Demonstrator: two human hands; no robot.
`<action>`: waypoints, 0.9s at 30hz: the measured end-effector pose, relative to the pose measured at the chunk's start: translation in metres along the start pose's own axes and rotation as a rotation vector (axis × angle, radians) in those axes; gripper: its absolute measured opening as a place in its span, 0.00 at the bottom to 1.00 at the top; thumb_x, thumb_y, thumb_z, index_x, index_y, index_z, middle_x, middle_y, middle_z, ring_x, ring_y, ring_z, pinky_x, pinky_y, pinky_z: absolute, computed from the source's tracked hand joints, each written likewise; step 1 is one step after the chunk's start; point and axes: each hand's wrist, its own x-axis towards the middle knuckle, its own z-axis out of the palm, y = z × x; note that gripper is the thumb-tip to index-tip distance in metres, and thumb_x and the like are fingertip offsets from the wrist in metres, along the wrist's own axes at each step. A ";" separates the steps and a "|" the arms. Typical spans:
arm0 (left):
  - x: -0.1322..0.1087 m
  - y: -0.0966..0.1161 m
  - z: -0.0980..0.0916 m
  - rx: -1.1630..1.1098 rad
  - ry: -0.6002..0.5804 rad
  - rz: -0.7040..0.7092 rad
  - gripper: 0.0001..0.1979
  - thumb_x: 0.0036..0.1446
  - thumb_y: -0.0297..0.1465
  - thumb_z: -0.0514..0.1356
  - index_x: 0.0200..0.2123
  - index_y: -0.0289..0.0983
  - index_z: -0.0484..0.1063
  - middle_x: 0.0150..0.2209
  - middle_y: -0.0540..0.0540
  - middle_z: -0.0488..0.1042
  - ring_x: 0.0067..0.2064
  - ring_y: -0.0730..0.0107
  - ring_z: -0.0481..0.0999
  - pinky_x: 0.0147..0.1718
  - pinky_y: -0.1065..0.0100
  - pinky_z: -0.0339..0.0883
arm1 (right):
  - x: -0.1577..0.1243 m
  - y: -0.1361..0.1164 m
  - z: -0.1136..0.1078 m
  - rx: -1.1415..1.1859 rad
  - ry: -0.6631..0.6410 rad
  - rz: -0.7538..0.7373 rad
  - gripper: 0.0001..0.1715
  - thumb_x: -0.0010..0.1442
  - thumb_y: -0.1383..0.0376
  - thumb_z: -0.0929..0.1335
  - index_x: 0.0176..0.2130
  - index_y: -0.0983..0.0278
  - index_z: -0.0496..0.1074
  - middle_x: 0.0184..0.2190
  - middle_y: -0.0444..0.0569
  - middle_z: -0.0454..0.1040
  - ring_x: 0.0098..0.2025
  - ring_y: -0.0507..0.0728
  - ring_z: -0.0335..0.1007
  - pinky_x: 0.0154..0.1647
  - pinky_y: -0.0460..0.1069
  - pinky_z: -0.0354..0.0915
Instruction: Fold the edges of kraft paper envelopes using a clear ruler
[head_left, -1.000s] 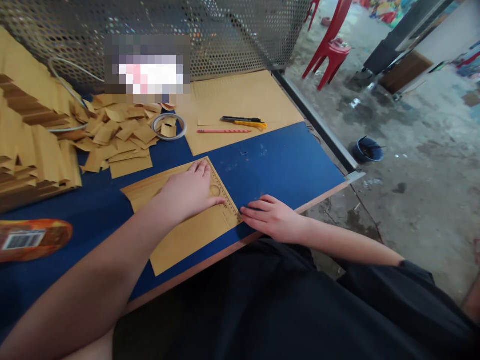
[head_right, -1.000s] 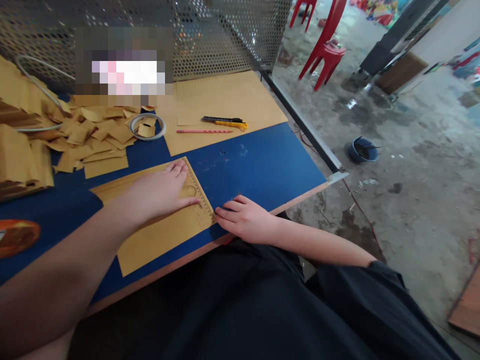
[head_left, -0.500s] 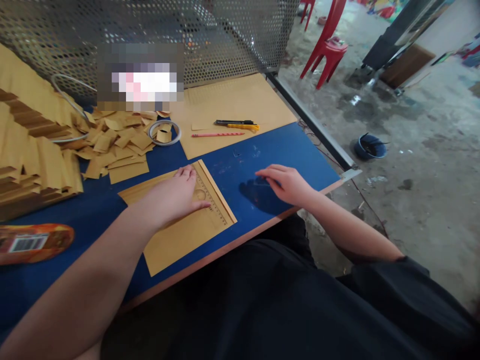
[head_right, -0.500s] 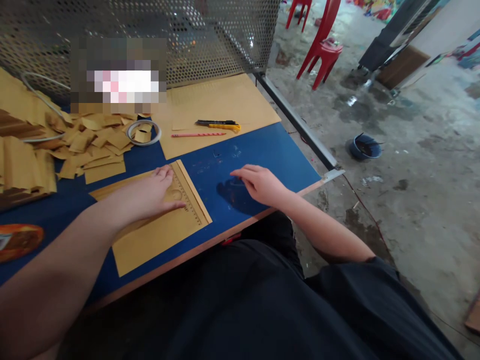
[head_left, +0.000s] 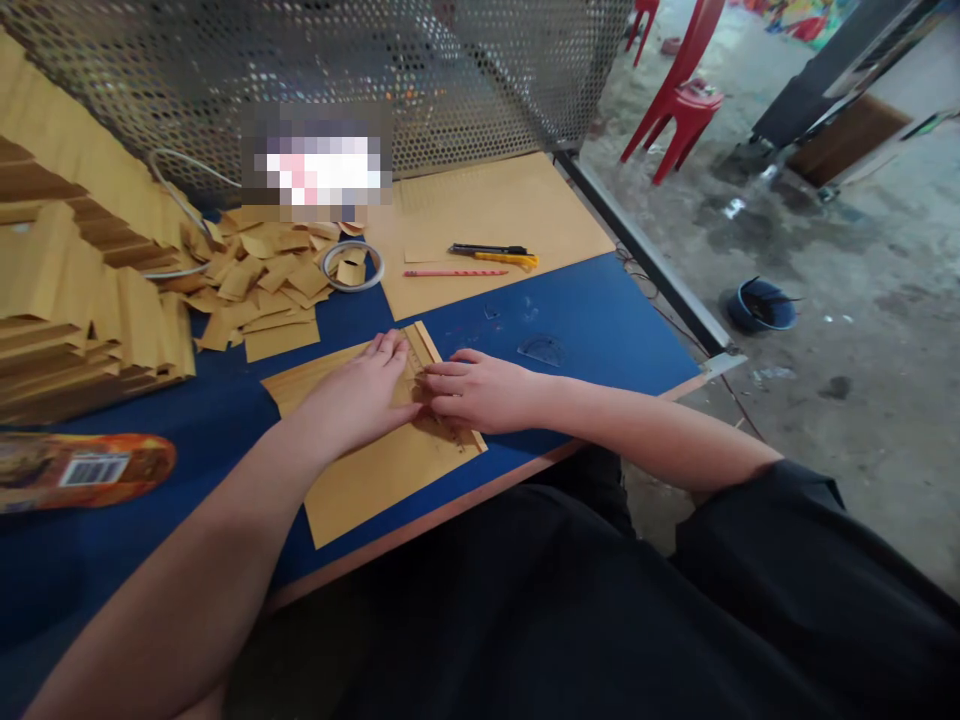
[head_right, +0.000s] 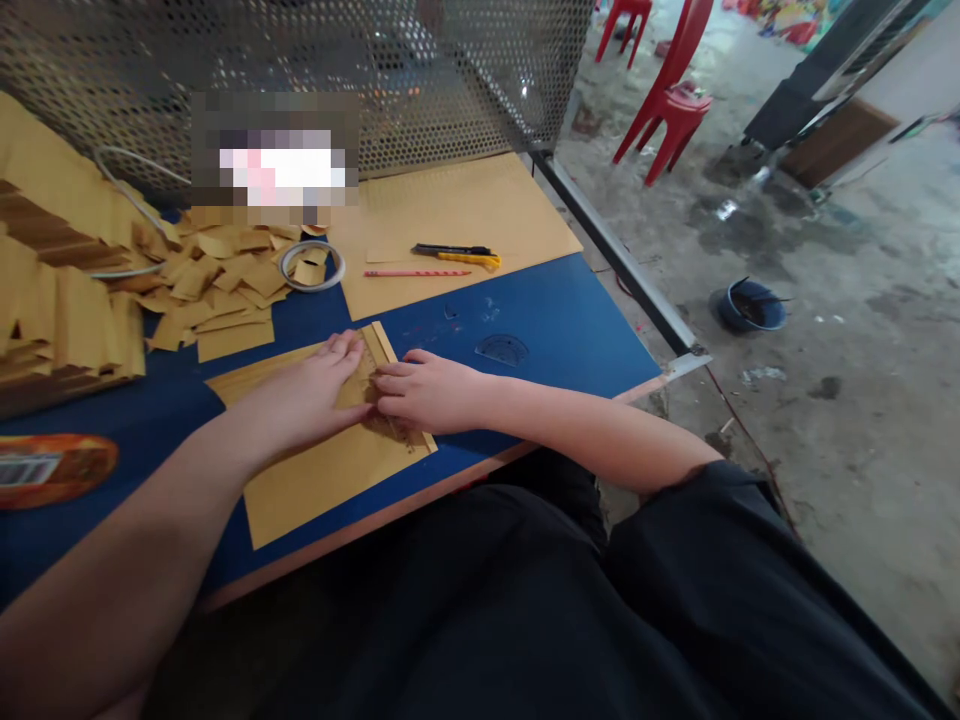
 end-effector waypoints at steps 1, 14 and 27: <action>0.000 0.001 -0.001 0.000 -0.005 0.002 0.50 0.69 0.48 0.62 0.79 0.20 0.50 0.81 0.24 0.46 0.82 0.41 0.50 0.78 0.52 0.51 | 0.005 0.004 0.001 -0.007 -0.006 -0.017 0.15 0.79 0.65 0.64 0.51 0.65 0.79 0.60 0.60 0.80 0.66 0.63 0.73 0.63 0.59 0.65; 0.003 0.005 0.000 0.007 0.013 0.055 0.55 0.67 0.57 0.61 0.79 0.23 0.50 0.82 0.28 0.46 0.83 0.41 0.49 0.80 0.51 0.46 | -0.013 0.056 0.006 0.270 0.052 0.126 0.27 0.67 0.50 0.78 0.57 0.64 0.79 0.64 0.62 0.78 0.74 0.71 0.66 0.76 0.69 0.58; -0.002 0.015 0.004 -0.052 -0.001 0.056 0.61 0.63 0.60 0.63 0.79 0.20 0.49 0.82 0.26 0.43 0.83 0.36 0.44 0.81 0.50 0.43 | -0.018 0.044 -0.001 0.242 -0.015 0.106 0.42 0.63 0.42 0.78 0.61 0.70 0.76 0.74 0.71 0.66 0.82 0.78 0.49 0.82 0.77 0.45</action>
